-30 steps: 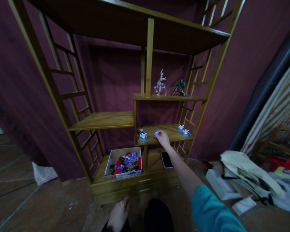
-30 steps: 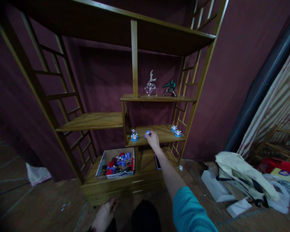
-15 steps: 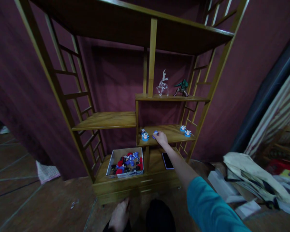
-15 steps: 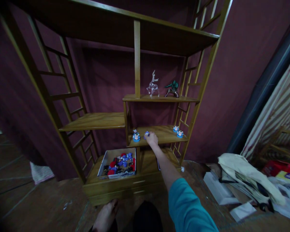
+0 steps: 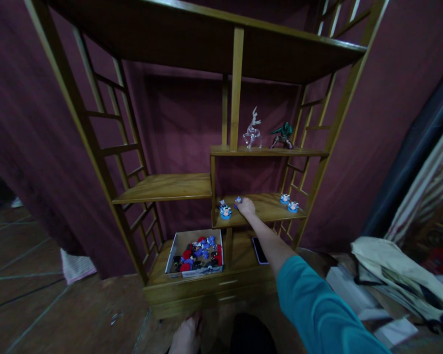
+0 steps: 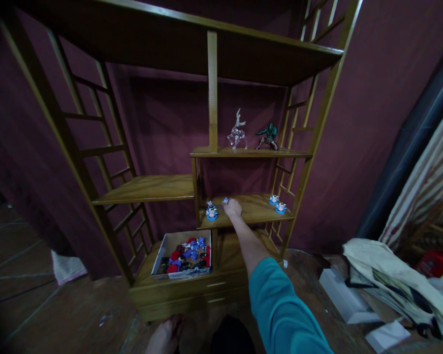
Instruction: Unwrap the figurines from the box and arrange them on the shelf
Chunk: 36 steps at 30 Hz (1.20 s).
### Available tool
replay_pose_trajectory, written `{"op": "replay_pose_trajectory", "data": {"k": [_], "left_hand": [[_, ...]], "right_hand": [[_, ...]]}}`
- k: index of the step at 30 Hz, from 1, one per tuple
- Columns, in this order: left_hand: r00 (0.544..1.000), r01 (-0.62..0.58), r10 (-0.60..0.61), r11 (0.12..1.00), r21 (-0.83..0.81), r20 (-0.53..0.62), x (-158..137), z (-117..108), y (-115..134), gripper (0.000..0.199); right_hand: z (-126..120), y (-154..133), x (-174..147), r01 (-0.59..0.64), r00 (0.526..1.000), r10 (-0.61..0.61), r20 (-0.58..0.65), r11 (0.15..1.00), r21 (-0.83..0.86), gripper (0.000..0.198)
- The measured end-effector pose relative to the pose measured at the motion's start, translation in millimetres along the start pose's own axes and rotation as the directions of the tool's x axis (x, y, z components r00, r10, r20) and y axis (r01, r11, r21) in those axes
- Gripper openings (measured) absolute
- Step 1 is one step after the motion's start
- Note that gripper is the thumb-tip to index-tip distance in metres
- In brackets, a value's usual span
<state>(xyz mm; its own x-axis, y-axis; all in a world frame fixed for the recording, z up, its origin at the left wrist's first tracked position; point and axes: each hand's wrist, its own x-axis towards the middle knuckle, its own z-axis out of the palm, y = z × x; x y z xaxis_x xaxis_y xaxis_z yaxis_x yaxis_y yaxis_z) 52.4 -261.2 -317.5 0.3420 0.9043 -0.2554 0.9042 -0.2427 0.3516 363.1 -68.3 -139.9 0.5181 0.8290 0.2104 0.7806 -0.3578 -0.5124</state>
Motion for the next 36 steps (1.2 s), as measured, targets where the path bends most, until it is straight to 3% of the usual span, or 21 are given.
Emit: {"op": "replay_pose_trajectory", "data": {"k": [7,14,25,30,36], "left_hand": [[1.0,-0.001,0.001,1.0,-0.019,0.007,1,2,-4,0.034],[1.0,0.014,-0.013,1.0,-0.016,0.005,0,2,-4,0.031],[1.0,0.0,0.001,0.999,-0.042,0.009,-3,-1,-5,0.031],[0.999,-0.038,0.038,0.998,-0.052,-0.002,-4,-3,-9,0.03],[0.999,-0.039,0.037,0.995,-0.095,-0.017,0,7,-22,0.031]], "right_hand": [[12,-5,3,0.002,1.0,-0.002,-0.003,1.0,-0.029,0.034],[15,4,-2,0.085,0.996,-0.085,-0.019,0.996,-0.023,0.032],[23,13,7,0.118,0.993,-0.119,-0.018,0.993,-0.008,0.029],[22,19,7,0.174,0.985,-0.173,-0.024,0.976,0.13,0.029],[16,37,-14,0.198,0.977,-0.148,-0.154,0.898,0.393,0.037]]}}
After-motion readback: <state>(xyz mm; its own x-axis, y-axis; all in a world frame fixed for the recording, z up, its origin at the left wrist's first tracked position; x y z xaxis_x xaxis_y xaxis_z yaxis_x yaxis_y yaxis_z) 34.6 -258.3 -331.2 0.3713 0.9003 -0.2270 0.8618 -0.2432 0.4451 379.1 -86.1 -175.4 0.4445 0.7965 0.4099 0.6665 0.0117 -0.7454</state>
